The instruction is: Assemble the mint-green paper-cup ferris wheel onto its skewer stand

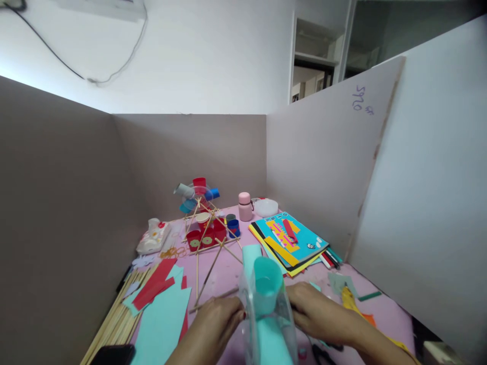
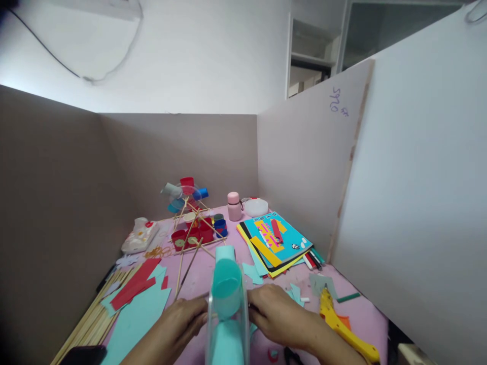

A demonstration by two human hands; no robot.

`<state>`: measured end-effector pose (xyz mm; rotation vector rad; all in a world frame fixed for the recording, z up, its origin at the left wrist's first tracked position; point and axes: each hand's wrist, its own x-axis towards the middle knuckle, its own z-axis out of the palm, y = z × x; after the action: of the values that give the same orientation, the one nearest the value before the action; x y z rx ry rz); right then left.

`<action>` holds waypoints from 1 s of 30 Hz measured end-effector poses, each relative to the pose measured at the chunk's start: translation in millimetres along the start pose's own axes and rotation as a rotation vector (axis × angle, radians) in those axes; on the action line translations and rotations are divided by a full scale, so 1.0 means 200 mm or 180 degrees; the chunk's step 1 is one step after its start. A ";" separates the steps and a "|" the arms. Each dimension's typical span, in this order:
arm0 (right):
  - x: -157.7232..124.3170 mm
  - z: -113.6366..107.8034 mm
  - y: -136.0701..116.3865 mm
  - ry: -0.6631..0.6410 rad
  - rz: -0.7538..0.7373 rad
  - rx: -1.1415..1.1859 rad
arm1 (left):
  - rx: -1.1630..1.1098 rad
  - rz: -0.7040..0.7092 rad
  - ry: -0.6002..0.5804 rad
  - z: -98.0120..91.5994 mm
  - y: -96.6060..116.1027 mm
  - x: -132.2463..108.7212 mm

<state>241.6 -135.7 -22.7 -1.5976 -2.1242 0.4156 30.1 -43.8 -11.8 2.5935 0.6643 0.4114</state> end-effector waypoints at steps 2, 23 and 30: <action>0.00 -0.01 -0.01 0.0000 0.0019 -0.0018 | -0.0047 -0.0038 -0.0003 0.00 -0.01 -0.01; -0.01 0.01 -0.01 0.0370 0.0031 -0.0126 | 0.0168 0.0157 0.0266 0.02 -0.03 0.01; 0.00 0.02 0.01 0.0101 0.0048 -0.0078 | -0.0134 0.0188 0.0019 0.03 -0.02 -0.01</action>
<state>242.2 -135.1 -27.2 -1.6242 -2.1026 0.3681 28.6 -43.3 -19.0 2.5781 0.5759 0.4472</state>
